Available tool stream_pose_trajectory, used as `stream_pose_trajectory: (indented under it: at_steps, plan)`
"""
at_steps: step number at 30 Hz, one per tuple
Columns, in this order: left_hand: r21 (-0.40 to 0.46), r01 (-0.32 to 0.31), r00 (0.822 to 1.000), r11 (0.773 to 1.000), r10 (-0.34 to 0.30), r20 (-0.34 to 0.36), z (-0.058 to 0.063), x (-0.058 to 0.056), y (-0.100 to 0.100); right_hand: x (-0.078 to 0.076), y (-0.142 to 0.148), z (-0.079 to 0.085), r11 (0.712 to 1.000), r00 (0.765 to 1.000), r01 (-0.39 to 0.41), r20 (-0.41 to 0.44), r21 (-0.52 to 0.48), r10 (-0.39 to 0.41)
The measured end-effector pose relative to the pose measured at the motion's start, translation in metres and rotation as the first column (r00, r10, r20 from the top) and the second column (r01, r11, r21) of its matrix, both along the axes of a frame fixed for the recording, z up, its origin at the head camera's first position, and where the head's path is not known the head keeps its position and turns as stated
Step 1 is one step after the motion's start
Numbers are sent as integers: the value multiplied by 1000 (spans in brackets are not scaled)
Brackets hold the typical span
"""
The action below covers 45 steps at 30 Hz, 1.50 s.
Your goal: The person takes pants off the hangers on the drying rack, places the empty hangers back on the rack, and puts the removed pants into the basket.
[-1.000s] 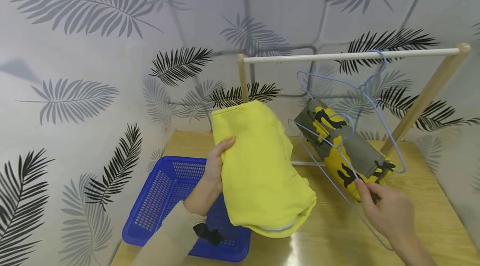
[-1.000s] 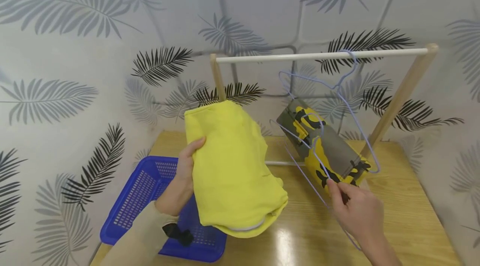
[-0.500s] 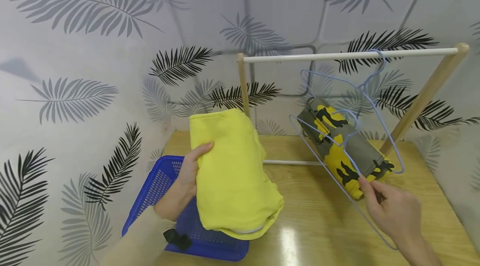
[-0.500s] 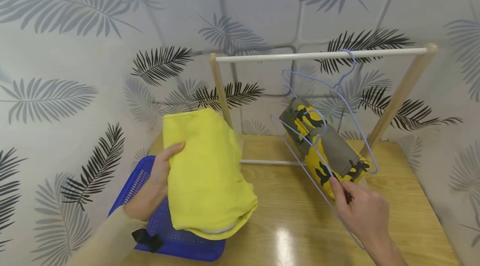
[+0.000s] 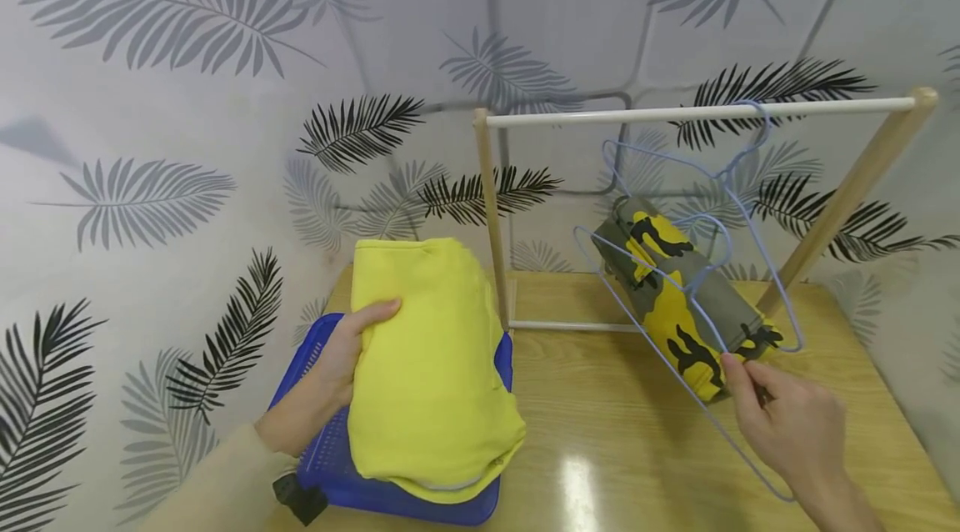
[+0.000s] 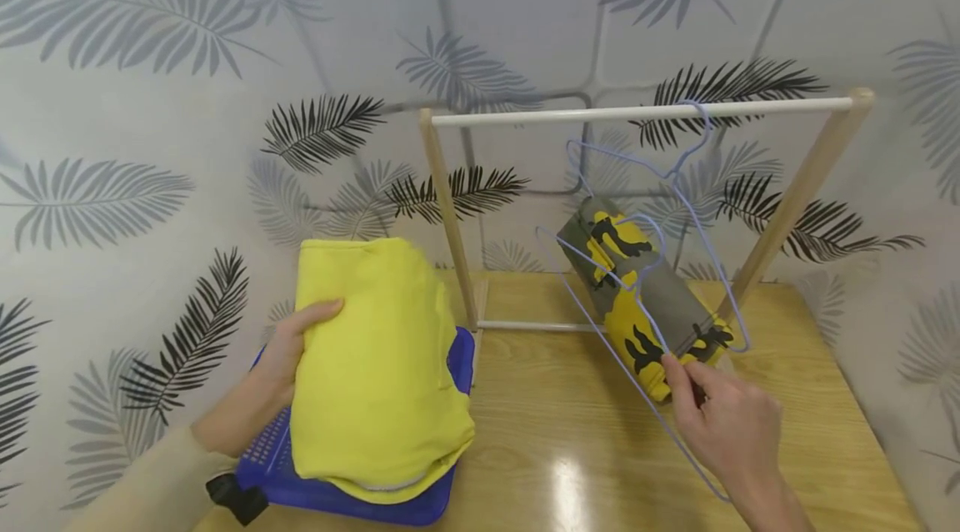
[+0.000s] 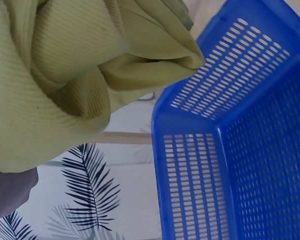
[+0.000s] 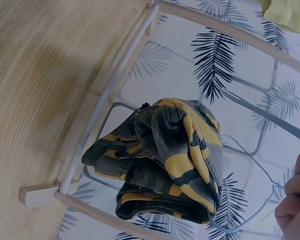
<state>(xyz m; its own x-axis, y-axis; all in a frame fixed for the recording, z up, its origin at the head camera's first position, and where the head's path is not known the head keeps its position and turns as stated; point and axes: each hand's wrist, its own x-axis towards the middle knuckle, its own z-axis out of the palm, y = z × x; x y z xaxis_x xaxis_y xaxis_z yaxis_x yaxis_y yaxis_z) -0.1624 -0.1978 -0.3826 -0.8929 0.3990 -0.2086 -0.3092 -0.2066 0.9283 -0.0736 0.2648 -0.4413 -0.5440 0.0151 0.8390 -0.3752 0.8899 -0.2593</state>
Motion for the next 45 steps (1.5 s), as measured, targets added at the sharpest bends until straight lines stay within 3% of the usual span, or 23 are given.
stream_pose_trajectory:
  at_steps: [8,15,22,30,45]
  plan:
    - [-99,-26,1000,995,28,13,12,3,-23,-1,4,-2,1000,1000,4,-6,1,-4]
    - [-155,3,1000,988,1,25,10,1,-37,-1,3,-1,1000,1000,9,-7,8,-9]
    - [-176,12,998,984,-2,56,-5,-6,-43,-2,5,-6,1000,1000,8,3,13,-8]
    - [-213,28,997,977,-14,71,-22,-12,-41,1,9,-9,1000,994,1,108,15,-3]
    - [-349,-20,996,937,51,78,-53,-20,-34,-1,8,-12,999,996,9,86,33,-12]
